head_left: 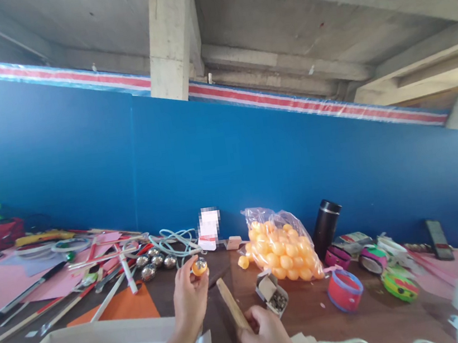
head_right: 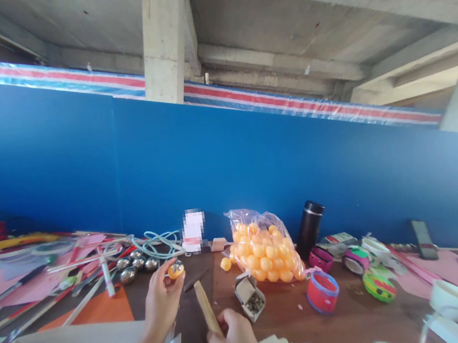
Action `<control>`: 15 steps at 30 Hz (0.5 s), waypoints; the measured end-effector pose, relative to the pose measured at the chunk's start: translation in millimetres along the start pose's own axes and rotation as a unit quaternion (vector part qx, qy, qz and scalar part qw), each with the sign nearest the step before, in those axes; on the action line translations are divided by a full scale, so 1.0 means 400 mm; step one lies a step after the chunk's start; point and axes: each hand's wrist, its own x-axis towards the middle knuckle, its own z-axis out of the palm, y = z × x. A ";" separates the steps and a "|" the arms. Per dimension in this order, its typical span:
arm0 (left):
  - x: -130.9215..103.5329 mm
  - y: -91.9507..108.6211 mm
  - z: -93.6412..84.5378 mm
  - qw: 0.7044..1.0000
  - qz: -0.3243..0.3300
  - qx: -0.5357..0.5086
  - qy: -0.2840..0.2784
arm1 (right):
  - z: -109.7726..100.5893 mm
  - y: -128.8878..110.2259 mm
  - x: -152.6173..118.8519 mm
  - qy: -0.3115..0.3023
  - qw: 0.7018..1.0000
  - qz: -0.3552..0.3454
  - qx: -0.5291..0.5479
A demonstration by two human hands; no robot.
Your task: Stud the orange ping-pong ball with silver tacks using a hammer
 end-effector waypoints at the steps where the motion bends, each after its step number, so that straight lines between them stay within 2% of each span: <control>1: 0.000 -0.001 0.001 1.000 0.001 -0.002 -0.001 | 0.002 -0.003 -0.004 -0.007 1.000 -0.010 -0.017; 4: -0.003 -0.005 0.004 1.000 0.006 -0.007 -0.004 | 0.000 -0.019 -0.019 -0.013 0.996 -0.040 -0.073; 7: -0.005 -0.009 0.006 1.000 0.008 -0.007 -0.010 | -0.015 -0.034 -0.028 0.009 0.986 -0.052 -0.157; 10: -0.007 -0.011 0.008 1.000 0.006 -0.006 -0.016 | -0.058 -0.031 -0.014 0.073 0.968 -0.056 -0.234; 15: -0.010 -0.012 0.011 1.000 0.004 -0.008 -0.024 | -0.165 0.010 0.029 0.193 0.951 0.006 -0.241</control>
